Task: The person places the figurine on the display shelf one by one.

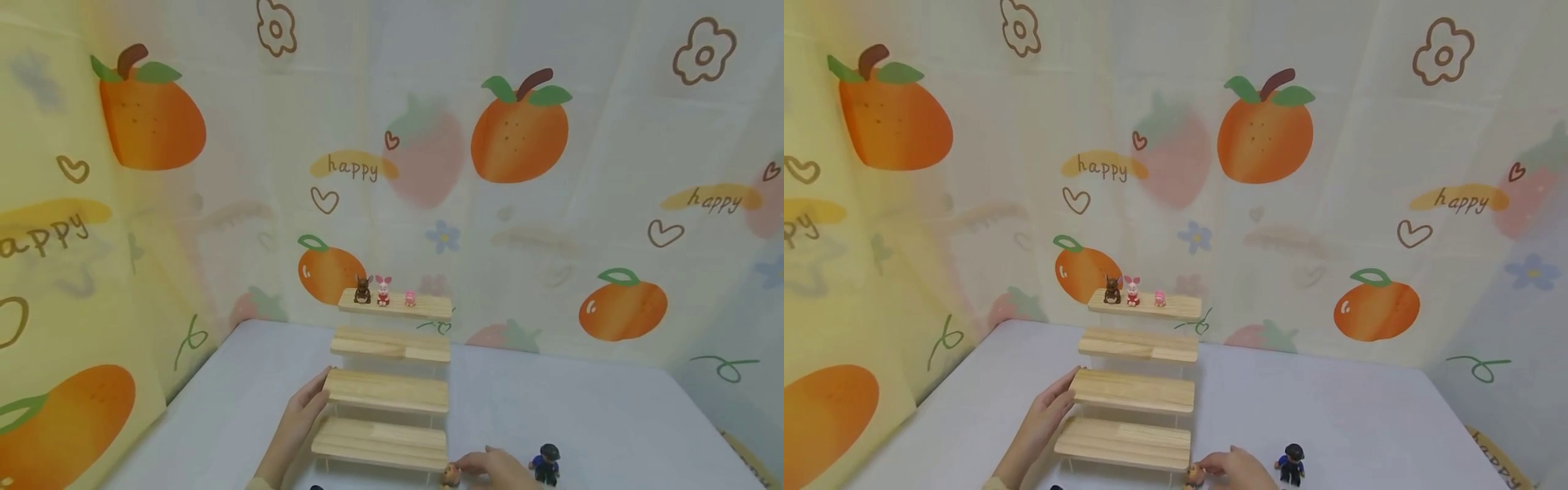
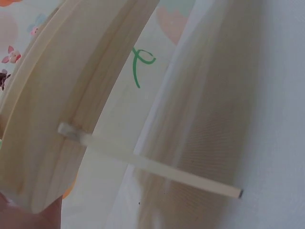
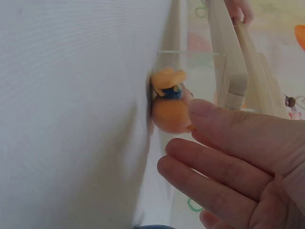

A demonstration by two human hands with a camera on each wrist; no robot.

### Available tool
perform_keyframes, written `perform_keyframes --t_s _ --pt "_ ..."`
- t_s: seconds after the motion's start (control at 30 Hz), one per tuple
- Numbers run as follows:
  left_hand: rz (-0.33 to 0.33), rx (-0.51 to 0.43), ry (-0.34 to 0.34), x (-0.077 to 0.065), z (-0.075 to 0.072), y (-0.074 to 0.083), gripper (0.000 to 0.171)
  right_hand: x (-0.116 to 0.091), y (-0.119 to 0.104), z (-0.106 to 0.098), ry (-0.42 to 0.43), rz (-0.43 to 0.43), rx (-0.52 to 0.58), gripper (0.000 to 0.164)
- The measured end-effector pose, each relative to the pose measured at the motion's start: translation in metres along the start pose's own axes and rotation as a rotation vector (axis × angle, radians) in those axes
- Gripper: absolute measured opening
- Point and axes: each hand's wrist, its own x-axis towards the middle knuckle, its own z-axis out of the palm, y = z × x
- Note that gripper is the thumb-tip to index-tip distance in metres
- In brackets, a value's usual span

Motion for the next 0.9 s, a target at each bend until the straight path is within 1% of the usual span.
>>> perform_keyframes --t_s 0.03,0.13,0.17,0.27,0.4,0.53,0.6,0.67,0.73,0.8,0.83,0.9 --pt "0.000 -0.002 0.002 0.001 0.000 0.000 0.050 0.001 -0.001 0.001 0.003 0.022 0.009 0.022" --pt "0.005 0.000 0.000 0.000 0.001 0.000 0.050 0.002 0.000 0.006 0.048 0.038 0.029 0.011" --pt "0.006 0.001 -0.001 0.000 0.001 0.000 0.050 0.002 0.001 0.008 0.062 0.050 0.034 0.010" --pt "0.012 0.002 -0.006 -0.002 0.001 -0.001 0.049 0.003 0.004 0.014 0.104 0.051 0.023 0.016" --pt "0.021 -0.007 -0.009 0.000 0.002 -0.002 0.049 0.004 0.004 0.013 0.121 0.061 0.001 0.021" --pt "0.006 -0.028 -0.009 0.001 0.003 -0.002 0.049 0.004 0.005 0.011 0.132 0.016 -0.019 0.019" --pt "-0.005 -0.031 -0.006 0.002 0.004 -0.002 0.050 0.004 0.007 0.011 0.153 -0.029 -0.035 0.018" --pt "0.003 -0.026 -0.006 0.002 0.004 -0.001 0.050 0.004 0.008 0.012 0.184 -0.078 -0.033 0.017" --pt "0.013 -0.024 -0.008 0.003 0.003 -0.001 0.051 0.004 0.009 0.013 0.207 -0.106 0.002 0.017" --pt "0.007 -0.023 -0.001 0.003 0.003 -0.001 0.051 0.005 0.008 0.016 0.217 -0.110 0.063 0.016" --pt "0.002 -0.021 0.001 0.003 0.003 -0.001 0.051 0.005 0.008 0.017 0.218 -0.106 0.095 0.015" --pt "-0.009 -0.020 0.002 0.002 0.003 -0.001 0.051 0.004 0.008 0.019 0.191 -0.060 0.182 0.013"
